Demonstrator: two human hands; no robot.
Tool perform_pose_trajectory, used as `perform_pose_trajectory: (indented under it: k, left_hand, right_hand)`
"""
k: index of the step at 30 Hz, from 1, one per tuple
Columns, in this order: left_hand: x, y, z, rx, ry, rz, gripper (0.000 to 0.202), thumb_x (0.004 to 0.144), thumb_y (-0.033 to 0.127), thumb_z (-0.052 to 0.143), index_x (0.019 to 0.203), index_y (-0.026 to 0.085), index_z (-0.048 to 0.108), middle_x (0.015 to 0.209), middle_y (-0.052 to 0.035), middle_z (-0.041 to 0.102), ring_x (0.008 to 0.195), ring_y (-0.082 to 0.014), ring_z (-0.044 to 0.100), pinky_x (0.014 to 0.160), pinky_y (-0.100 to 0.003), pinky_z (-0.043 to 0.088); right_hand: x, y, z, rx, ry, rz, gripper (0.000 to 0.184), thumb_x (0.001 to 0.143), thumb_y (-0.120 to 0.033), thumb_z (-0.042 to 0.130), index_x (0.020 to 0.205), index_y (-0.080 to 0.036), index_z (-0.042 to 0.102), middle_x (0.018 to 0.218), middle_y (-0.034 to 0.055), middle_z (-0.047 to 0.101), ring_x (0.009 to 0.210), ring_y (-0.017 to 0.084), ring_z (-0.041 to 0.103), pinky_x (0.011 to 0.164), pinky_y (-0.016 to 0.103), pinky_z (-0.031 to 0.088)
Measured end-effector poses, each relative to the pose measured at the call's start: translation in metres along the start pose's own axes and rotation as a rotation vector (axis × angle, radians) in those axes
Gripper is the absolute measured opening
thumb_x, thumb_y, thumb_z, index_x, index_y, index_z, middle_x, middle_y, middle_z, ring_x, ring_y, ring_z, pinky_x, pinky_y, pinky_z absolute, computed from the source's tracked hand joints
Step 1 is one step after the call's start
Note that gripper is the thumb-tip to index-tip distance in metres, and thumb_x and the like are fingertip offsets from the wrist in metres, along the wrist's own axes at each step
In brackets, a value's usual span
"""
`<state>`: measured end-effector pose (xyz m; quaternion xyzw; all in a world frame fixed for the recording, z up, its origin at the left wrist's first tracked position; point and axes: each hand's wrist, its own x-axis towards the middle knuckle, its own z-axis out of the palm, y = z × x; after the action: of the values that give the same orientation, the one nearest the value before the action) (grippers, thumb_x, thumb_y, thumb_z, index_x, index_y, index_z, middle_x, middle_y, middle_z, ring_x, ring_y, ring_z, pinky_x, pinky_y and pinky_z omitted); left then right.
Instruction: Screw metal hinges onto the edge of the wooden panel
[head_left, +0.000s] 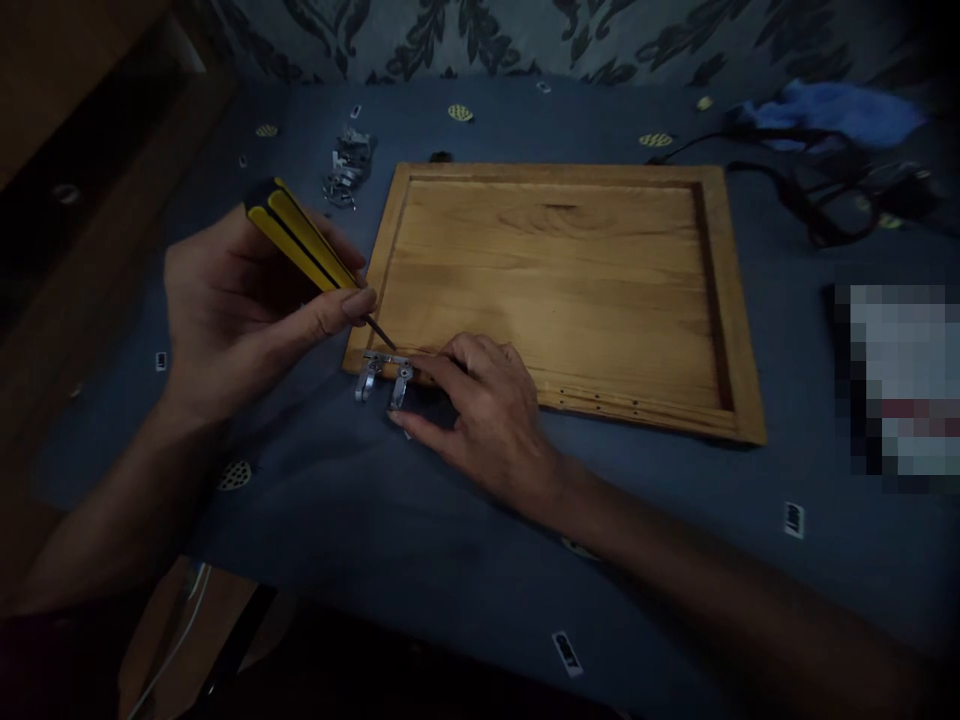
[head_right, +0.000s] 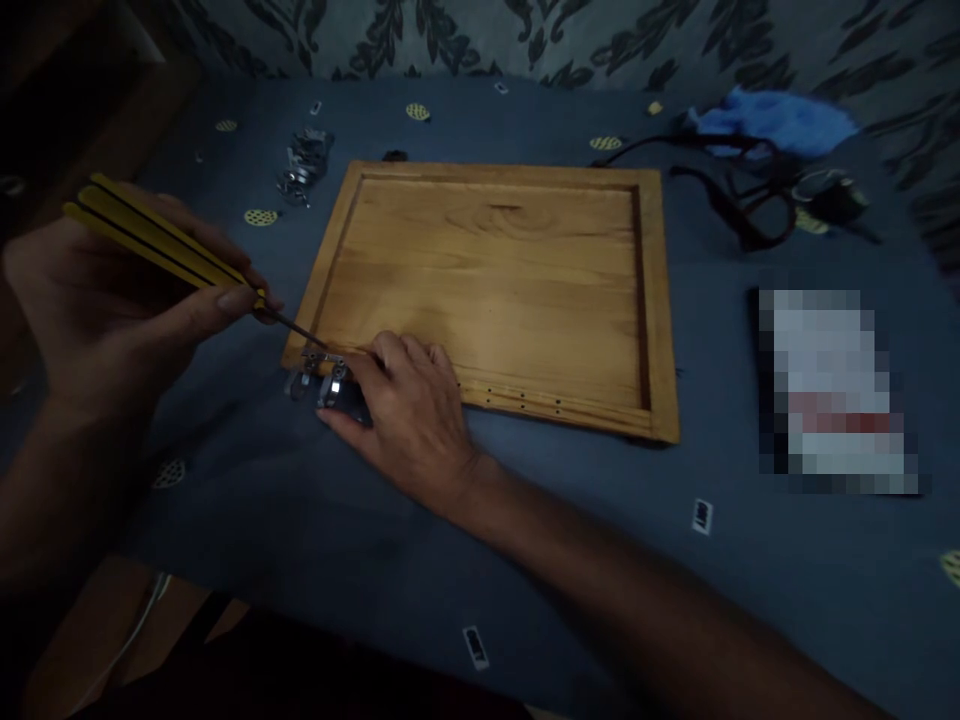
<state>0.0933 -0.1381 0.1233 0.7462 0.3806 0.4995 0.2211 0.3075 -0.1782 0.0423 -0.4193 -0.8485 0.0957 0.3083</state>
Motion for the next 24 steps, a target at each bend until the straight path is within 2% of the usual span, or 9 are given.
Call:
perform_pose_trajectory:
  k: [5,9,17,21,24]
  left_hand:
    - [-0.001,0.000,0.003,0.054,-0.056,0.028,0.025,0.082,0.035,0.092,0.100,0.026,0.078,0.089,0.0084,0.073,0.077,-0.0095,0.075,0.066,-0.022,0.065]
    - [-0.002,0.000,0.004,0.079,-0.060,0.036,0.023,0.083,0.033,0.090,0.099,0.023,0.077,0.084,0.0090,0.072,0.075,-0.0067,0.073,0.066,-0.019,0.062]
    - [-0.001,-0.002,0.002,0.060,-0.038,0.031,0.022,0.082,0.026,0.091,0.099,0.022,0.077,0.085,0.0069,0.074,0.074,-0.0088,0.074,0.066,-0.021,0.064]
    - [0.000,-0.008,0.000,0.033,-0.029,0.043,0.022,0.082,0.023,0.092,0.100,0.024,0.078,0.087,0.0051,0.075,0.072,-0.0117,0.075,0.063,-0.024,0.065]
    - [0.000,-0.013,0.000,-0.008,-0.012,0.041,0.022,0.084,0.027,0.090,0.101,0.022,0.077,0.086,0.0051,0.072,0.073,-0.0113,0.075,0.064,-0.025,0.064]
  right_hand:
    - [0.000,0.000,0.001,0.009,0.003,0.006,0.041,0.099,-0.048,0.071,0.124,-0.016,0.074,0.099,0.0085,0.067,0.092,0.026,0.059,0.079,0.038,0.044]
    - [0.000,0.000,0.000,0.023,0.004,-0.006,0.042,0.099,-0.047,0.072,0.125,-0.015,0.073,0.099,0.0091,0.067,0.093,0.027,0.059,0.080,0.039,0.044]
    - [0.000,0.001,-0.001,0.035,0.011,0.000,0.050,0.096,-0.053,0.075,0.126,-0.013,0.072,0.100,0.0095,0.068,0.092,0.026,0.061,0.082,0.039,0.048]
    - [-0.001,0.002,0.001,0.027,0.041,-0.009,0.058,0.098,-0.060,0.068,0.127,-0.010,0.071,0.102,0.0116,0.069,0.096,0.028,0.063,0.085,0.042,0.051]
    - [-0.001,0.001,0.001,0.066,0.083,0.010,0.057,0.101,-0.057,0.062,0.131,-0.008,0.068,0.103,0.0129,0.070,0.097,0.029,0.065,0.085,0.044,0.053]
